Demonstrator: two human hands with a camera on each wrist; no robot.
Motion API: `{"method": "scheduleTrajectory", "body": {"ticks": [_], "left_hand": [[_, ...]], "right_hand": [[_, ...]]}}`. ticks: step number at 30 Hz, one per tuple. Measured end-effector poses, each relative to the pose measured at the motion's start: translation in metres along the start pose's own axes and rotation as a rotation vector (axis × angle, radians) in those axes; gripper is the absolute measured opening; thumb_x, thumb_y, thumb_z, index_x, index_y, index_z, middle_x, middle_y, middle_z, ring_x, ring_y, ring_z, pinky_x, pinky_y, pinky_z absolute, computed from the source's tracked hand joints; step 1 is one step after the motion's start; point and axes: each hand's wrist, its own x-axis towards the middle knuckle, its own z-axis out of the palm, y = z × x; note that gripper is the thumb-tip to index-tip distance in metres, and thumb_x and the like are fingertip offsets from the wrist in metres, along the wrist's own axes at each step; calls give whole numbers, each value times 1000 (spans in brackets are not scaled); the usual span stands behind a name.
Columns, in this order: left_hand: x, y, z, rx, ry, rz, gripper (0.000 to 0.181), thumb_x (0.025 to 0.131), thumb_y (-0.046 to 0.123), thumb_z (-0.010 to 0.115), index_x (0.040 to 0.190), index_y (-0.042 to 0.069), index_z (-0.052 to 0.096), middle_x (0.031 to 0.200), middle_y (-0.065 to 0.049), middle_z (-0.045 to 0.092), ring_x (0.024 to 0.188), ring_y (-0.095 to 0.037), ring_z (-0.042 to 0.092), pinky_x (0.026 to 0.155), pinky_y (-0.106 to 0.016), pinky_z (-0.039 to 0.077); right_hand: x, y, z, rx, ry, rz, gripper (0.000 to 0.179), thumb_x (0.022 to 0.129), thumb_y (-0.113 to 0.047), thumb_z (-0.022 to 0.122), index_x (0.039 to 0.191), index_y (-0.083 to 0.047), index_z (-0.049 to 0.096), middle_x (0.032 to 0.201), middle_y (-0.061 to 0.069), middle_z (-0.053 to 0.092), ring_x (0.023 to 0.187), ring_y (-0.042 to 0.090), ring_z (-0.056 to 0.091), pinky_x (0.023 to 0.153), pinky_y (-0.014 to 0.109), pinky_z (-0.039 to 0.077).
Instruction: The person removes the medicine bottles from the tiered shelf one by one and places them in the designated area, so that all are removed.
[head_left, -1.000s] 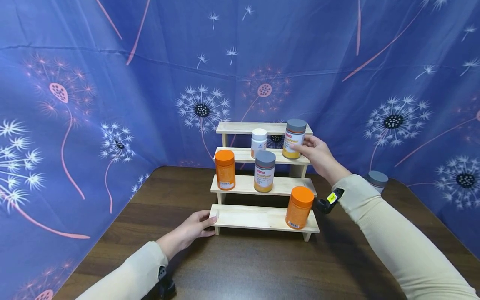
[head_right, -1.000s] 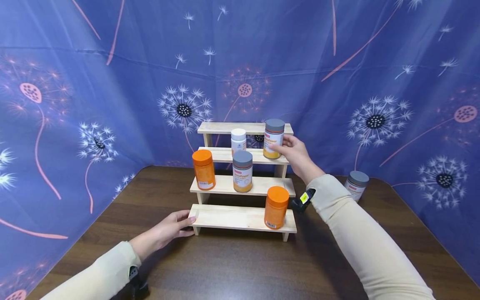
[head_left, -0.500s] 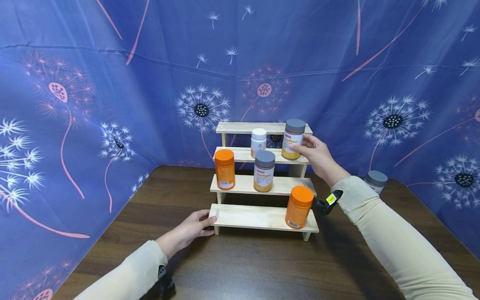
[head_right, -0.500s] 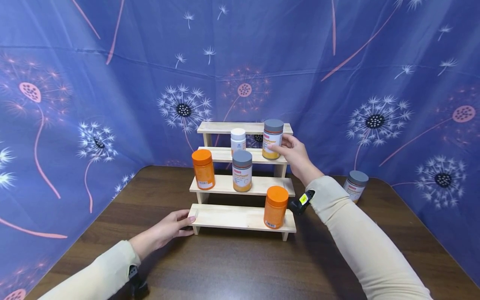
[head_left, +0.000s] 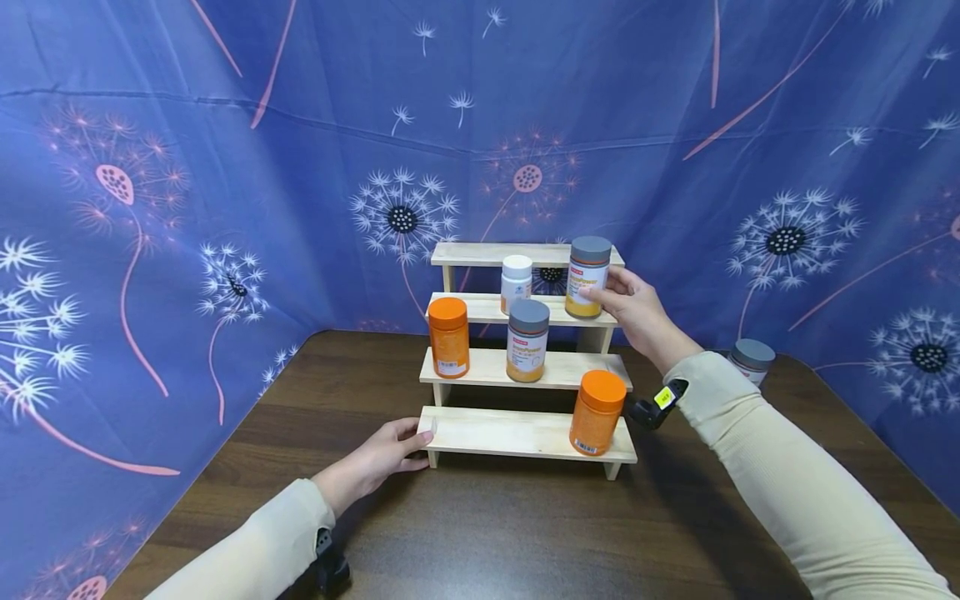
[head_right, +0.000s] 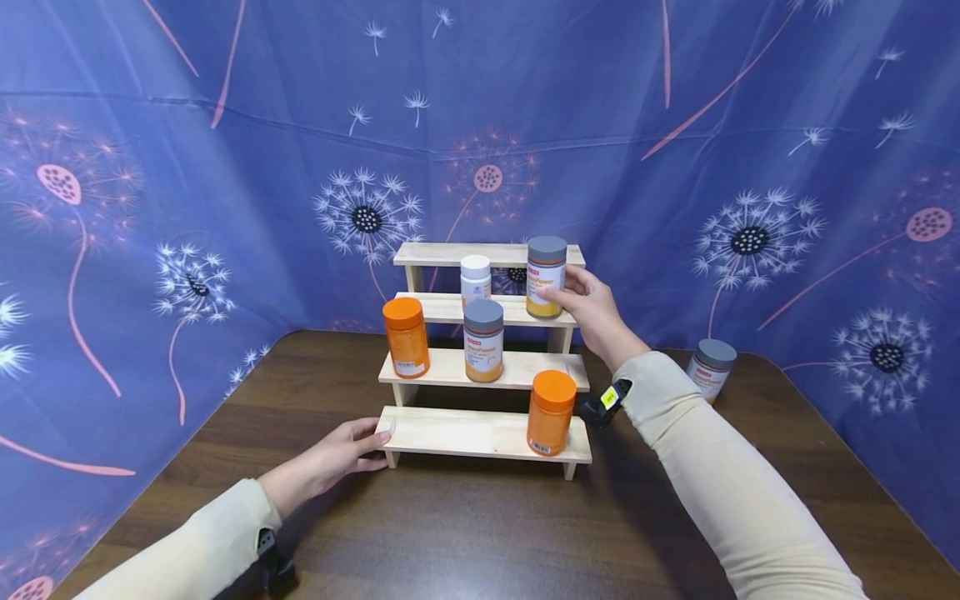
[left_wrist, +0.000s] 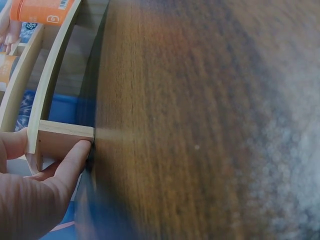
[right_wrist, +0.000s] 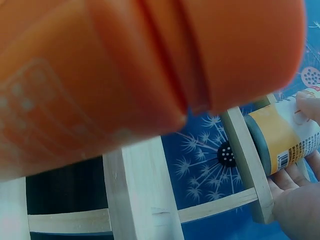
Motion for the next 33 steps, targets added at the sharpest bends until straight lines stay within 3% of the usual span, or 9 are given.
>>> {"method": "scheduleTrajectory", "body": {"ticks": [16,23,30,33], "left_hand": [[-1,0,2,-9,-12,-1,47,101,9,48,137,-18,34,125,-26,49,104,-21,58,96,-44,55],[1,0,2,-15,-23,7,48,101,9,48,138,-18,33,125,-26,49,103,-20,58,97,-45,54],[1,-1,1,-14,-30,9,48,101,9,48,138,-18,32,125,-25,49,102,-18,58,97,-45,54],[0,0,1,-18,-30,9,48,101,9,49,138,-18,33,125,-25,49,102,-18,58,97,-45,54]], "right_hand": [[-4,-2,-8,52,-40,13,76,88,-25,73,150,-20,31,152,14,37,137,30,38,117,44,36],[-12,-7,-23,19,-47,-21,78,86,-27,74,150,-25,30,143,9,46,127,23,47,95,25,52],[-15,-13,-32,-11,-44,-36,81,88,-29,73,153,-27,24,149,15,38,132,27,42,114,45,40],[-16,-13,-35,-19,-31,-35,83,87,-30,74,153,-27,24,150,16,37,132,27,42,114,46,38]]}}
